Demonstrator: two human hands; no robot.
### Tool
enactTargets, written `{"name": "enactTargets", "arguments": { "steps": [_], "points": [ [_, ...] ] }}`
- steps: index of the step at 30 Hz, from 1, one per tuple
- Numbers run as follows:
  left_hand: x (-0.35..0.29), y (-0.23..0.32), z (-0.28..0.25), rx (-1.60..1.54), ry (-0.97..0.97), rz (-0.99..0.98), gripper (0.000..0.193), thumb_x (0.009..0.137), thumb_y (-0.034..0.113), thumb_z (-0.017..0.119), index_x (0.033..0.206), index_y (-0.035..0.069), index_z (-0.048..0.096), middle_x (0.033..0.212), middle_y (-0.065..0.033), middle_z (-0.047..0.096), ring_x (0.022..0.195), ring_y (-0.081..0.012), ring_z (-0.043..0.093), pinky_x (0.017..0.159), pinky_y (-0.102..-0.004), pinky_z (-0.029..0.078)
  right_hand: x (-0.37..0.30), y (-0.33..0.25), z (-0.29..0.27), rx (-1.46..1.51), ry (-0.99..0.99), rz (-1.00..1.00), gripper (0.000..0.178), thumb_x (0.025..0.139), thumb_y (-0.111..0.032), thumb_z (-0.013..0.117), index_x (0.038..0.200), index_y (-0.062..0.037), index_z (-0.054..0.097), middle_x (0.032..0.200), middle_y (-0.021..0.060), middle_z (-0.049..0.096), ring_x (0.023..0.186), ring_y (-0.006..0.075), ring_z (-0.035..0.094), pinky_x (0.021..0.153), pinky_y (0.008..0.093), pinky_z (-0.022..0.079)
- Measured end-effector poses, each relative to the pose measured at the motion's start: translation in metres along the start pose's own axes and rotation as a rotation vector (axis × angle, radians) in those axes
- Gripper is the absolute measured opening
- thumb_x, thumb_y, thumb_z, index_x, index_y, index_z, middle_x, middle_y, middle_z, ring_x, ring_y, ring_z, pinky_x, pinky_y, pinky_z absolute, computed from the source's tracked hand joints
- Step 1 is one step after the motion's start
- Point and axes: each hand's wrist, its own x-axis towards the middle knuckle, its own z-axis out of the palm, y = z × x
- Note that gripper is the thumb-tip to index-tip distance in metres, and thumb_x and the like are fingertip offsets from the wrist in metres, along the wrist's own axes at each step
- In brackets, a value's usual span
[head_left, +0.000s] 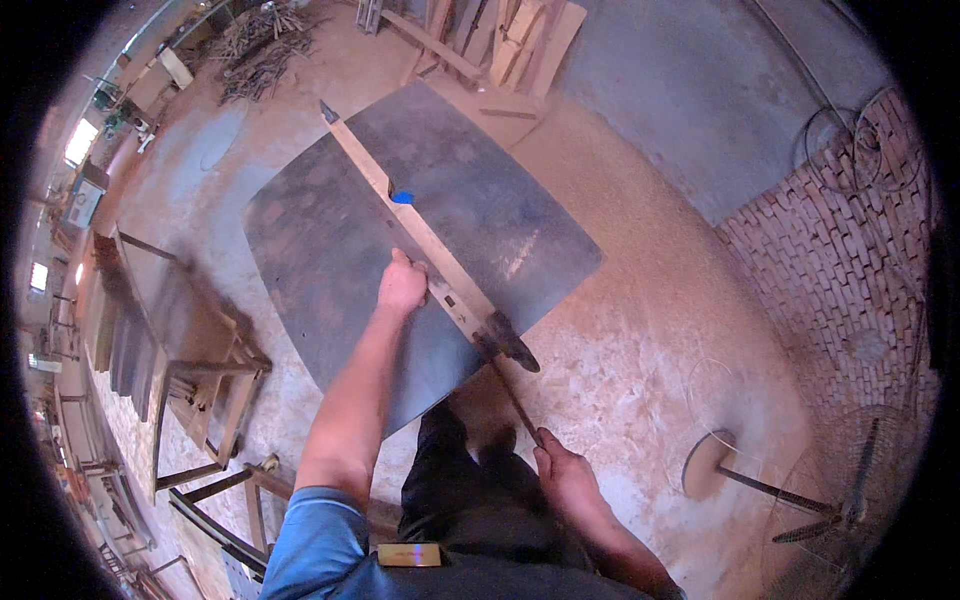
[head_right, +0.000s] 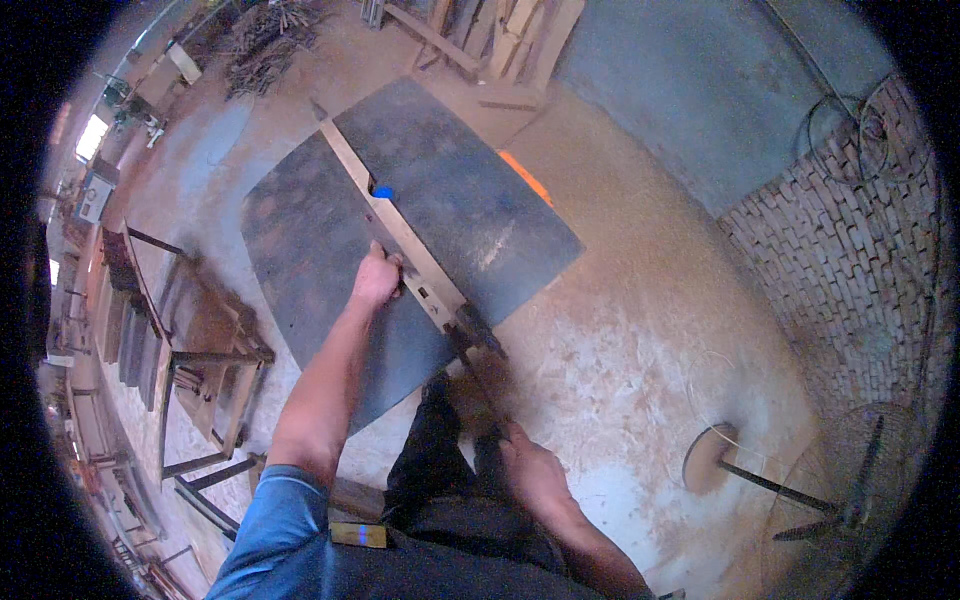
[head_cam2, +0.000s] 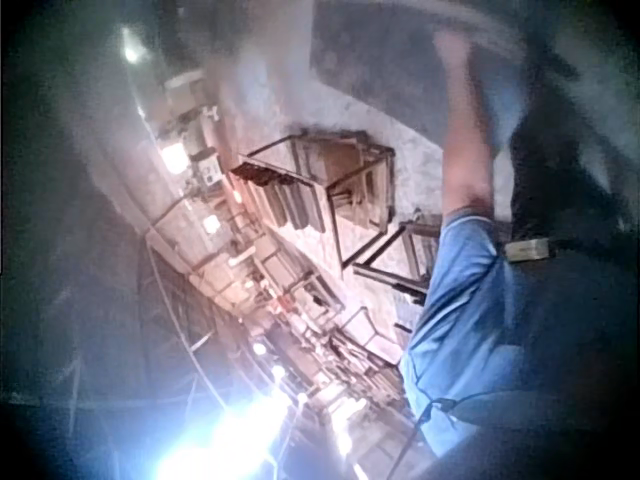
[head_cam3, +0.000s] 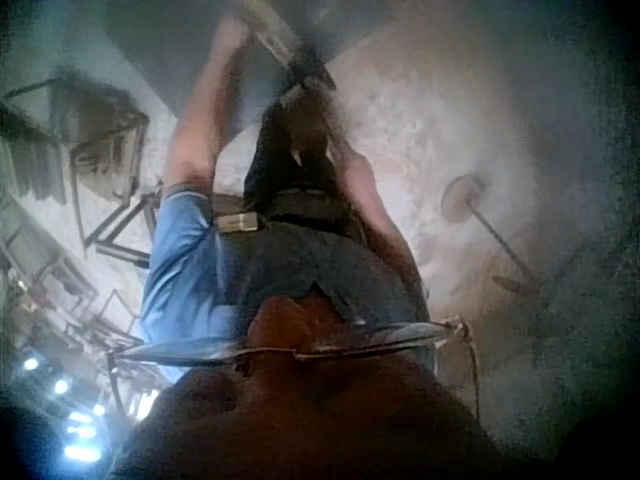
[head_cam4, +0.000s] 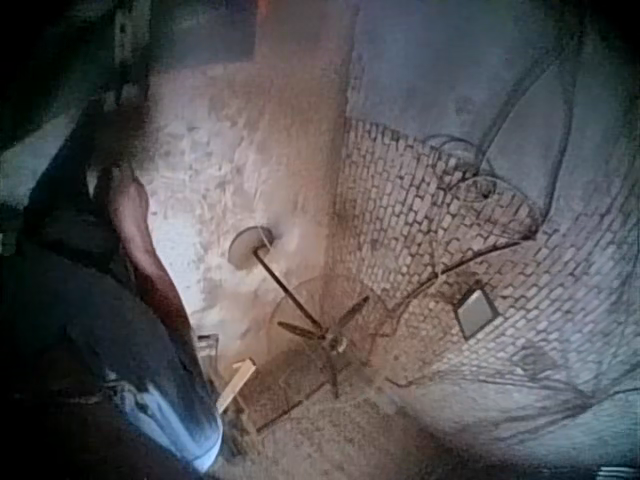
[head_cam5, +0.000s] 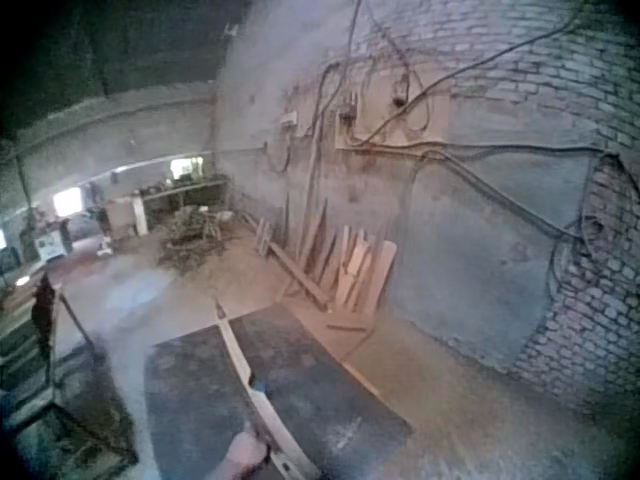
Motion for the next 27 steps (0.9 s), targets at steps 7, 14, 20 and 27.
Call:
{"name": "enactTargets", "arguments": {
  "steps": [7, 14, 20, 27],
  "points": [
    [0.031, -0.003, -0.019, -0.03, 0.024, -0.026, 0.028, 0.093, 0.017, 0.05, 0.106, -0.007, 0.043, 0.074, -0.0207, 0.065, 0.053, -0.0284, 0.064, 0.051, -0.041, 0.05, 0.025, -0.026, 0.006, -0.022, 0.019, -0.027, 0.04, 0.097, -0.026, 0.05, 0.132, -0.006, 0.053, 0.094, 0.0301, 0.065, 0.091, 0.0461, 0.063, 0.079, 0.0505, 0.051],
    [0.063, -0.005, -0.036, -0.042, 0.047, -0.027, 0.028, 0.092, 0.016, 0.052, 0.105, -0.007, 0.043, 0.074, -0.0225, 0.065, 0.052, -0.0285, 0.064, 0.051, -0.0404, 0.051, 0.05, -0.057, 0.007, -0.053, 0.018, -0.036, 0.04, 0.098, -0.027, 0.05, 0.132, -0.0058, 0.053, 0.092, 0.0297, 0.065, 0.088, 0.0459, 0.063, 0.077, 0.051, 0.051],
    [0.092, -0.01, -0.051, -0.058, 0.064, -0.006, 0.028, 0.091, 0.017, 0.052, 0.104, -0.005, 0.043, 0.073, -0.023, 0.065, 0.053, -0.0298, 0.064, 0.055, -0.0415, 0.051, 0.069, -0.076, 0.016, -0.068, 0.065, -0.044, 0.04, 0.098, -0.028, 0.049, 0.13, -0.006, 0.054, 0.092, 0.0292, 0.065, 0.088, 0.0458, 0.063, 0.078, 0.0514, 0.051],
    [0.12, -0.011, -0.066, -0.056, 0.077, -0.018, 0.028, 0.09, 0.018, 0.053, 0.105, -0.005, 0.046, 0.074, -0.023, 0.066, 0.055, -0.031, 0.065, 0.058, -0.0422, 0.051, 0.092, -0.091, 0.027, -0.03, 0.115, -0.111, 0.039, 0.098, -0.028, 0.048, 0.129, -0.006, 0.055, 0.098, 0.0286, 0.065, 0.093, 0.0452, 0.063, 0.084, 0.0509, 0.05]
  ]
}}
